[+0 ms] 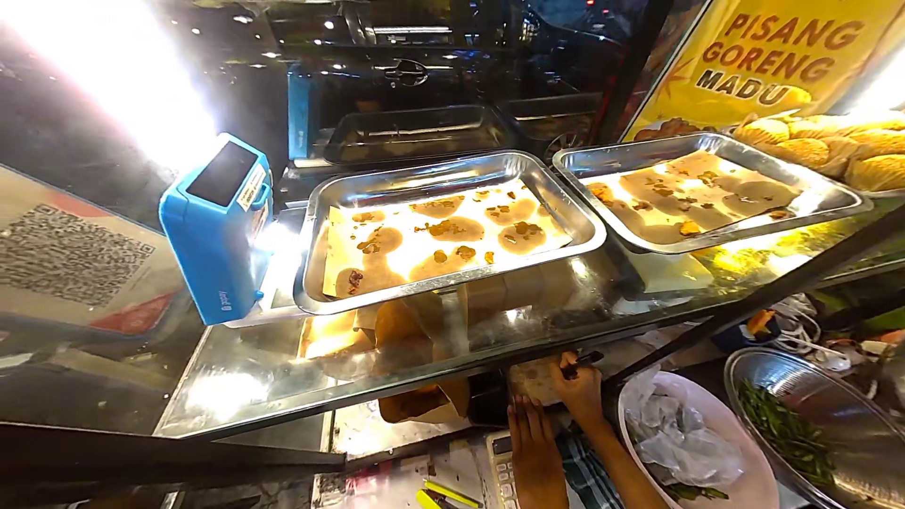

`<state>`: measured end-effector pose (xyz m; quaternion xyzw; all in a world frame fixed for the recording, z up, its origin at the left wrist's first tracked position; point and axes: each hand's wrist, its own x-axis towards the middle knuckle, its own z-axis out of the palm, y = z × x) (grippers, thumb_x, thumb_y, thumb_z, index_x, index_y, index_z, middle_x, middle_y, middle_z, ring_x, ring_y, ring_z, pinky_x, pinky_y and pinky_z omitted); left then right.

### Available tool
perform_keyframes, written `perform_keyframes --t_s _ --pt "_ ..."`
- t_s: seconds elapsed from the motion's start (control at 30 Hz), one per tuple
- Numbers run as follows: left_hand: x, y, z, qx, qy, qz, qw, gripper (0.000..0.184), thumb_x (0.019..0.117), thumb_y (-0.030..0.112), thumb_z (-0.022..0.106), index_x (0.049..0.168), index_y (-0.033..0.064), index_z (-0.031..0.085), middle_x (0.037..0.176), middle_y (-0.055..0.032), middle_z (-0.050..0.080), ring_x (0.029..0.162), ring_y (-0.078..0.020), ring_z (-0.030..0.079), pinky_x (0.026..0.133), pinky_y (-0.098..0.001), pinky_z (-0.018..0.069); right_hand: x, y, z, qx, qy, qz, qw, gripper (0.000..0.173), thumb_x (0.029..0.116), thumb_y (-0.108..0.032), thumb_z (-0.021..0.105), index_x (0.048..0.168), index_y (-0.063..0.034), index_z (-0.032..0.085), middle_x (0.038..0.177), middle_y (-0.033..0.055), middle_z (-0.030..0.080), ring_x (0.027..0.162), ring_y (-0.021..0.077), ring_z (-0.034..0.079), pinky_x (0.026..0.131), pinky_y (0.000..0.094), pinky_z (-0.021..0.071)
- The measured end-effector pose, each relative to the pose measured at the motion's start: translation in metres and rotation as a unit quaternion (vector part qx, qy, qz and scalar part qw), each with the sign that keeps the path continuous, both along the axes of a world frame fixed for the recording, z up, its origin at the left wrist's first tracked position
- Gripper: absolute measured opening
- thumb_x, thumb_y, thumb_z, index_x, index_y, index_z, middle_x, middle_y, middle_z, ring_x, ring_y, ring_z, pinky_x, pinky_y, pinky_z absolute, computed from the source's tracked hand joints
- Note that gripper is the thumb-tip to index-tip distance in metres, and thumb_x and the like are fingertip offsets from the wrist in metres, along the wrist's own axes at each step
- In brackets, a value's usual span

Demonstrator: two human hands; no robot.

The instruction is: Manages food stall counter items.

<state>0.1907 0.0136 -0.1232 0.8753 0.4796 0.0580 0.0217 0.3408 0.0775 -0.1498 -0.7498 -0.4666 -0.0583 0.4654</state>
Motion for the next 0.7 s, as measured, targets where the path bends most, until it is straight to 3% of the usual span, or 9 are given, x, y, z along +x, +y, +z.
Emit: perform_keyframes --t_s 0.2,0.33,0.53,0.63,0.7 --pt "0.0 0.0 0.001 0.006 0.003 -0.001 1.0 0.057 0.0865 -0.003 0.063 0.144 0.0004 0.057 0.149 -0.0168 0.055 0.143 -0.0317 0.048 0.12 -0.0504 0.031 0.0 -0.001 -0.001 0.012 -0.013 -0.022 1.0 0.022 0.0821 -0.024 0.063 0.067 -0.008 0.06 0.055 -0.0015 0.049 0.048 0.0085 0.048 0.045 0.0293 0.039" --pt "0.002 -0.001 0.003 -0.028 -0.003 -0.007 1.0 0.062 0.0854 -0.004 0.065 0.146 -0.0026 0.053 0.151 -0.0208 0.052 0.144 -0.0343 0.045 0.121 -0.0523 0.0293 -0.001 -0.004 0.003 -0.001 -0.023 -0.029 0.999 0.021 0.0822 -0.021 0.064 0.067 -0.0052 0.062 0.057 0.0024 0.054 0.05 0.0139 0.054 0.047 0.0341 0.0439" --pt "0.0 -0.001 0.004 -0.013 0.003 -0.014 1.0 0.059 0.0863 -0.002 0.064 0.145 -0.0034 0.054 0.15 -0.0207 0.052 0.144 -0.0349 0.045 0.121 -0.0527 0.0292 -0.002 -0.006 0.006 -0.031 0.012 0.0 0.999 0.022 0.0827 -0.024 0.065 0.071 -0.0061 0.065 0.059 0.0019 0.056 0.052 0.0124 0.056 0.05 0.0329 0.0467" --pt "-0.002 -0.001 0.002 -0.023 -0.033 -0.023 0.999 0.059 0.0863 -0.002 0.064 0.144 -0.005 0.054 0.15 -0.0222 0.053 0.144 -0.0374 0.045 0.121 -0.0544 0.0283 -0.008 -0.005 0.011 -0.021 -0.023 -0.056 0.998 0.019 0.0817 -0.019 0.063 0.072 -0.0025 0.066 0.056 0.0066 0.057 0.05 0.0196 0.059 0.047 0.0391 0.048" --pt "-0.005 0.0 0.003 -0.048 -0.044 -0.031 0.997 0.057 0.0889 0.001 0.062 0.144 -0.0068 0.052 0.151 -0.0241 0.051 0.145 -0.0394 0.043 0.121 -0.0562 0.026 -0.009 -0.002 0.012 -0.013 -0.005 -0.061 0.998 0.021 0.0854 -0.021 0.063 0.077 -0.0032 0.07 0.06 0.0061 0.061 0.053 0.0191 0.061 0.05 0.0394 0.0515"
